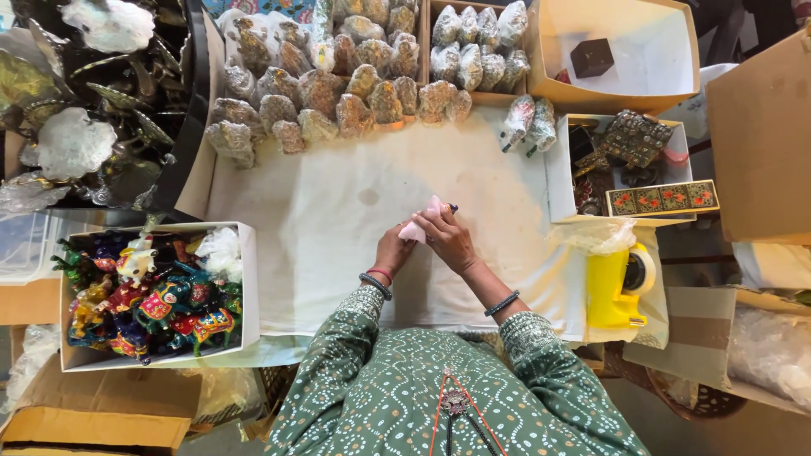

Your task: The person wraps several small painted figurines in foam or bubble wrap and arranges them in boxes.

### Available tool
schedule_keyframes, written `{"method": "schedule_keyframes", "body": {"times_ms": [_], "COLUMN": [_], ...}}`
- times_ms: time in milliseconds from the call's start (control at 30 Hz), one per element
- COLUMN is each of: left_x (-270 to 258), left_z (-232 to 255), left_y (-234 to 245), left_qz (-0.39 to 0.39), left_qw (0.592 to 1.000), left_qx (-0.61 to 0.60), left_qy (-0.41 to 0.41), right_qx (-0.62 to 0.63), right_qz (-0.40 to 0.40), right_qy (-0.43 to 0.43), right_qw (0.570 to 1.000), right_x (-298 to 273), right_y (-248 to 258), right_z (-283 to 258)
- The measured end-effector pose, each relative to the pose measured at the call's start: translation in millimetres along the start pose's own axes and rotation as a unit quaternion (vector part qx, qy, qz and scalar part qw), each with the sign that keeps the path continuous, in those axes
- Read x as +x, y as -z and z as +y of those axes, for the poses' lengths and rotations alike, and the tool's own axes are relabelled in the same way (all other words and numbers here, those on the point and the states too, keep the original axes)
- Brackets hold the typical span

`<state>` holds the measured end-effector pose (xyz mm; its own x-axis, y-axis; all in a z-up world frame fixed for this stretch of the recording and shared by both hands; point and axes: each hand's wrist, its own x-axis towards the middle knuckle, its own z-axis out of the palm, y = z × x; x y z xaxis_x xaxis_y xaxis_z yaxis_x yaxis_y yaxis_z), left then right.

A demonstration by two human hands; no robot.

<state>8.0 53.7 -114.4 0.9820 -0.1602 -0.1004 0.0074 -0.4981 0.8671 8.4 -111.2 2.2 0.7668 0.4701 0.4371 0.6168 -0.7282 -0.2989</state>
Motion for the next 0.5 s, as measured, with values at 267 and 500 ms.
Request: {"method": "schedule_keyframes", "body": {"times_ms": [267, 500], "left_x": [-5, -4], "left_z": [17, 22], "left_y": [10, 10], "left_qz": [0.013, 0.024], "left_qw": [0.999, 0.998], "left_qx": [0.0, -0.003], "left_qy": [-0.048, -0.056], "right_qx": [-0.037, 0.114], "right_qz": [0.009, -0.025], "right_qy": [-0.12, -0.183], "right_qw": [0.992, 0.976], "right_x": [-45, -11], "right_y": [-10, 20], "right_z": [68, 61]}}
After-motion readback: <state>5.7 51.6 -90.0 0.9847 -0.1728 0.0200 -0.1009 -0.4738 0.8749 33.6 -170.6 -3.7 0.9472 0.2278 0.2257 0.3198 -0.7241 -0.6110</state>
